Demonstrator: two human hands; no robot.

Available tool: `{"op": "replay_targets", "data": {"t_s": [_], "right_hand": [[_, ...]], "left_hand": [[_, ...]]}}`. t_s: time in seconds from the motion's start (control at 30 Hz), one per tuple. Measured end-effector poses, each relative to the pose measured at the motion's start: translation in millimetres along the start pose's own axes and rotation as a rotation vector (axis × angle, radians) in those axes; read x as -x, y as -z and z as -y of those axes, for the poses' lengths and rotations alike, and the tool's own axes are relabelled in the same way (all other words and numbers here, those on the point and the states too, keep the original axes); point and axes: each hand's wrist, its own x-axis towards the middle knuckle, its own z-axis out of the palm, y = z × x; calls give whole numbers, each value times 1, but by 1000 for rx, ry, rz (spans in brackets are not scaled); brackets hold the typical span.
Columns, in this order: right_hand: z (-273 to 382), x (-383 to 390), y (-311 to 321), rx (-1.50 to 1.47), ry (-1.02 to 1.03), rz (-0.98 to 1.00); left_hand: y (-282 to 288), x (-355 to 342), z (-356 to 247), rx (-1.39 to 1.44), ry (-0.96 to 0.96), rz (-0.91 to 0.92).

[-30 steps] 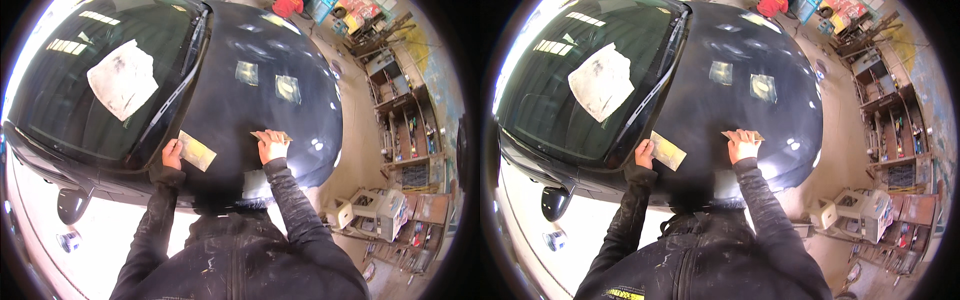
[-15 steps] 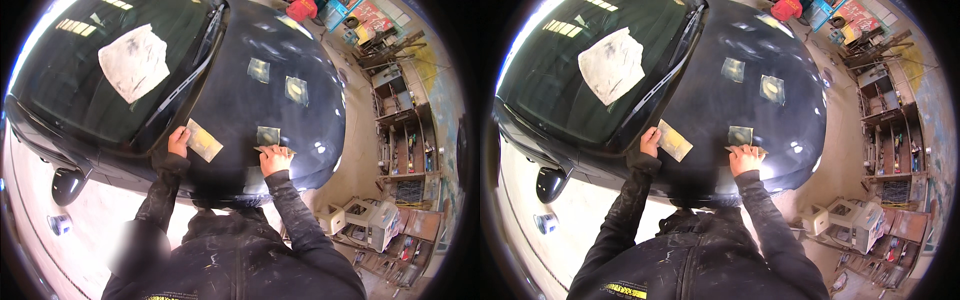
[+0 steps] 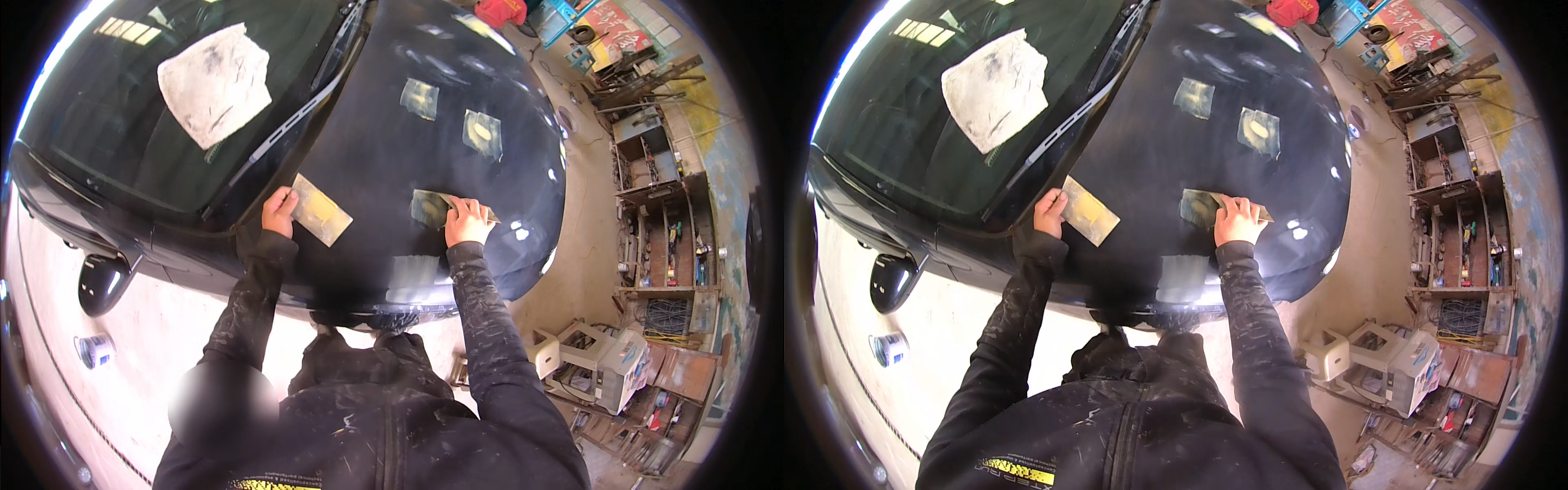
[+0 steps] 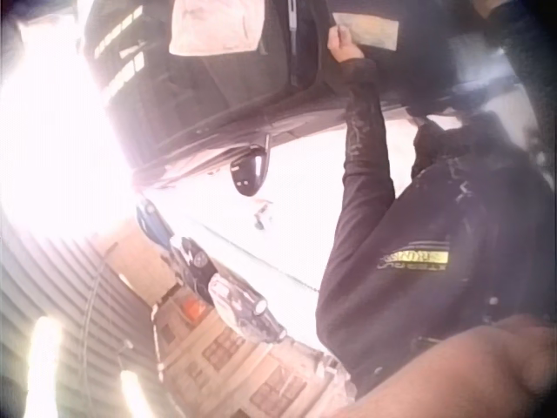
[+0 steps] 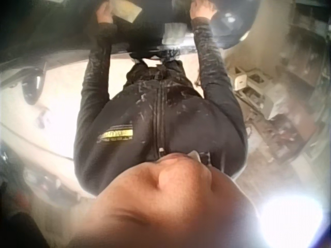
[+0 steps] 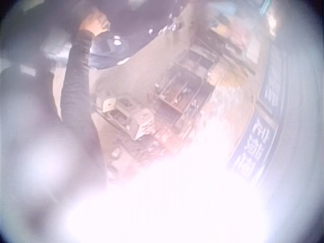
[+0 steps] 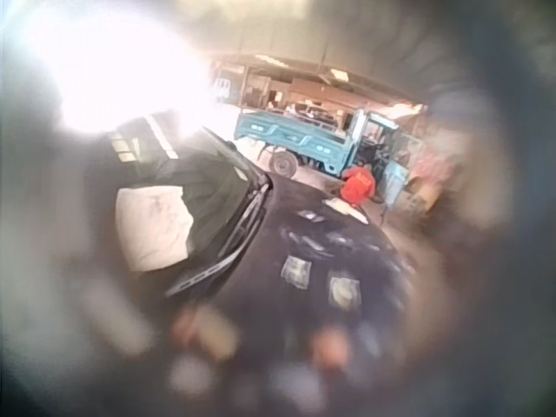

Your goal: The person applies a yellow body filler to the rear wheel arch and hood of a black car using a metal scraper. They spread the filler in multiple strokes, then smooth the surface with a sanding block.

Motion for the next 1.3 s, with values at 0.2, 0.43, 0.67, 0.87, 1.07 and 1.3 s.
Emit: {"op": "replay_targets", "data": {"t_s": [0.2,0.43,0.67,0.87,1.07,1.3], "right_hand": [[4,45,19,-43,8,56],[-8,68,84,-248,-6,44],[-101,132,115,-366,-280,-225],[-148,173,120,-262,-357,-246],[-185,138,114,-112,-122,-175],[-215,36,71,-152,217,-60]], "left_hand": [[-1,2,0,25,24,-6],[1,-1,-4,34,21,28],[12,-11,15,71,95,-19],[8,17,12,75,109,-95],[-12,71,24,-30,104,-99],[-11,87,54,192,96,-367]]}}
